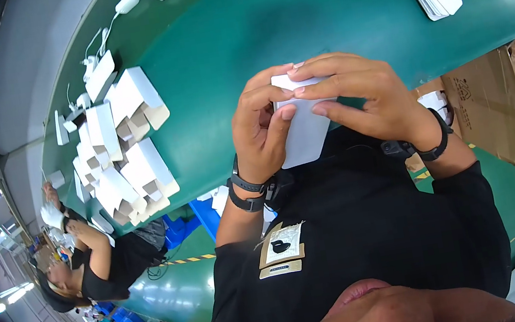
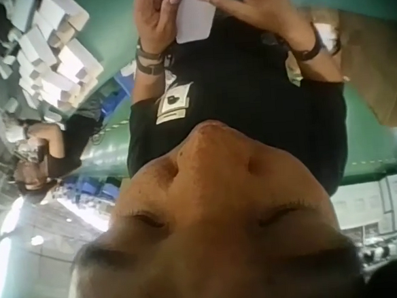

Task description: Folding and assembling small white cardboard packaging boxes.

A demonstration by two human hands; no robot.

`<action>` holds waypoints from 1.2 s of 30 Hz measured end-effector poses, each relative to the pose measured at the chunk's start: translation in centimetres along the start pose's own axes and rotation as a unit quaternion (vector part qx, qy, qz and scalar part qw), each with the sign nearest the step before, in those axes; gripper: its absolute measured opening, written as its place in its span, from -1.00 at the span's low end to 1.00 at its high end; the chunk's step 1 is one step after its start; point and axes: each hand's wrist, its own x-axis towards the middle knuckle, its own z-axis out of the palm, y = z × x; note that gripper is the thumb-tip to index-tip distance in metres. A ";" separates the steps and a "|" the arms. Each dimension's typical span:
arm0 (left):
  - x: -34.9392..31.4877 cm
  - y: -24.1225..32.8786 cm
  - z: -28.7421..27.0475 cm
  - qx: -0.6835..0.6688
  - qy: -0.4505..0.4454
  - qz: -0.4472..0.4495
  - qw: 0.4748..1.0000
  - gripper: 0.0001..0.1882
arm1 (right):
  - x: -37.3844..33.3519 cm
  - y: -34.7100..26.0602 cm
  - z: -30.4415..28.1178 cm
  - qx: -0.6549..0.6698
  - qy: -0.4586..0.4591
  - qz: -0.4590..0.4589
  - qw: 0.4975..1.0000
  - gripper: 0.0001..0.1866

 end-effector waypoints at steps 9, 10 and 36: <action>10.8 -6.7 -13.2 0.066 0.391 -0.132 0.908 -0.76 | -4.2 10.7 -17.5 -0.667 0.153 0.174 0.708 -0.39; 11.9 -7.7 -14.9 0.016 0.404 -0.173 0.898 -0.75 | -5.1 12.1 -18.1 -0.623 0.137 0.227 0.736 -0.38; 2.5 0.7 0.9 -0.090 0.006 -0.101 0.991 -0.07 | 0.6 -5.2 2.7 -0.193 0.125 -0.105 0.967 -0.69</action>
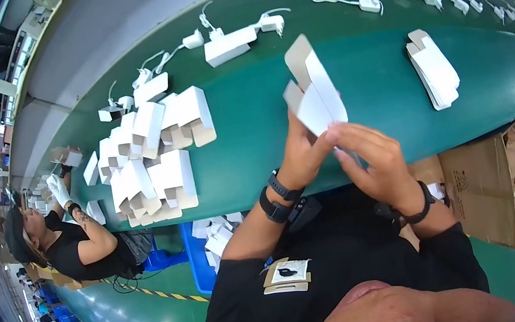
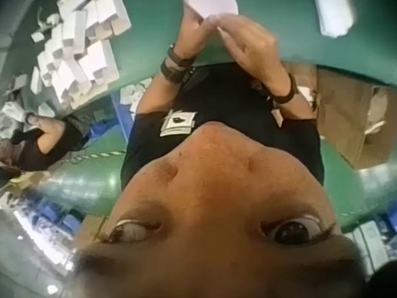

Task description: Folding and assembling small white cardboard packaging boxes.

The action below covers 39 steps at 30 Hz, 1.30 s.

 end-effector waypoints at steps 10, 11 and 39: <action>-2.6 1.9 0.0 -0.131 -0.119 -0.039 0.983 -0.07 | 1.8 1.0 -3.2 0.184 -0.046 0.215 0.958 -0.73; -3.0 2.1 0.0 -0.125 -0.190 -0.067 0.972 -0.07 | 2.3 1.3 -4.2 0.241 -0.049 0.312 0.918 -0.73; -4.8 1.7 1.7 -0.154 0.023 -0.017 0.988 -0.22 | -0.5 1.6 -0.9 0.266 0.029 0.092 0.959 -0.82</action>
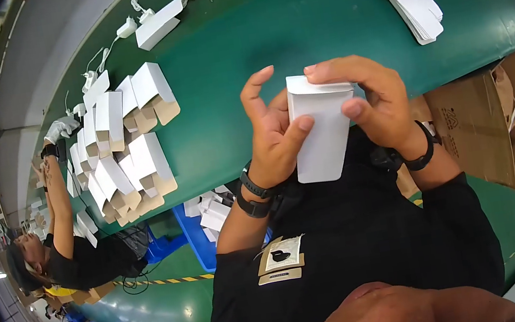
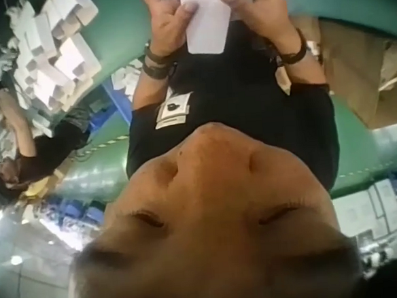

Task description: Folding and assembling small white cardboard packaging boxes.

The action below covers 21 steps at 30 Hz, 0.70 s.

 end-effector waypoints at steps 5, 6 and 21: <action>-0.7 -0.1 0.1 0.102 -0.018 0.048 0.993 -0.14 | 0.0 0.1 -0.3 0.073 -0.022 0.085 0.993 -0.86; -0.9 -0.2 0.1 0.103 -0.019 0.053 0.993 -0.13 | -0.1 -0.2 -0.2 0.089 -0.018 0.110 0.990 -0.85; 1.0 -1.1 -0.8 0.120 -0.033 0.054 0.991 -0.53 | 0.6 2.2 -2.3 -0.012 -0.089 0.066 0.994 -0.76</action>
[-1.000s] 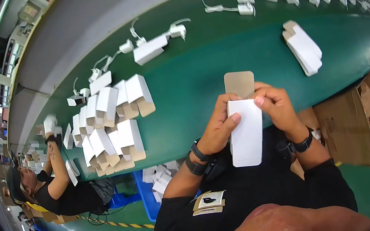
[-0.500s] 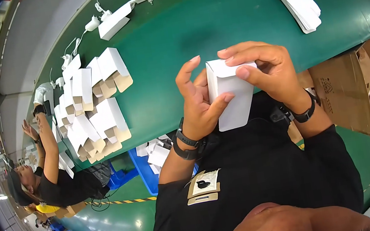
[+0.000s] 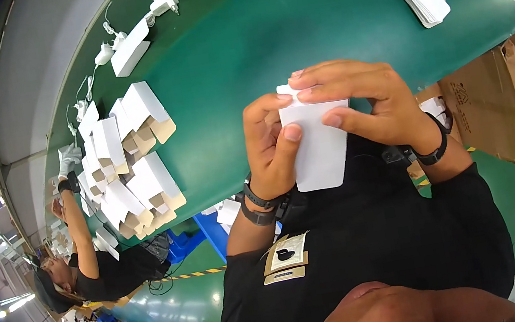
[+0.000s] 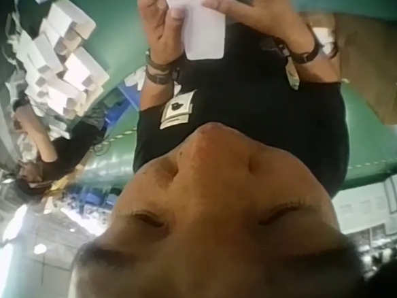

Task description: Folding and assembling small white cardboard packaging boxes.

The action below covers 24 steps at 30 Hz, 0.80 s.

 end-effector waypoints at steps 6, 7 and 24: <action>3.7 -0.8 -0.6 0.087 0.067 -0.074 0.991 -0.64 | 0.7 2.2 -1.9 -0.165 0.008 0.010 0.986 -0.62; 5.4 -0.8 -1.1 0.160 0.117 -0.063 0.978 -0.65 | 1.4 2.5 -3.3 -0.252 0.024 0.019 0.967 -0.58; 16.2 -5.5 -11.3 0.069 0.348 -0.097 0.930 -0.58 | -3.9 8.3 -17.6 -0.613 0.130 0.194 0.755 -0.46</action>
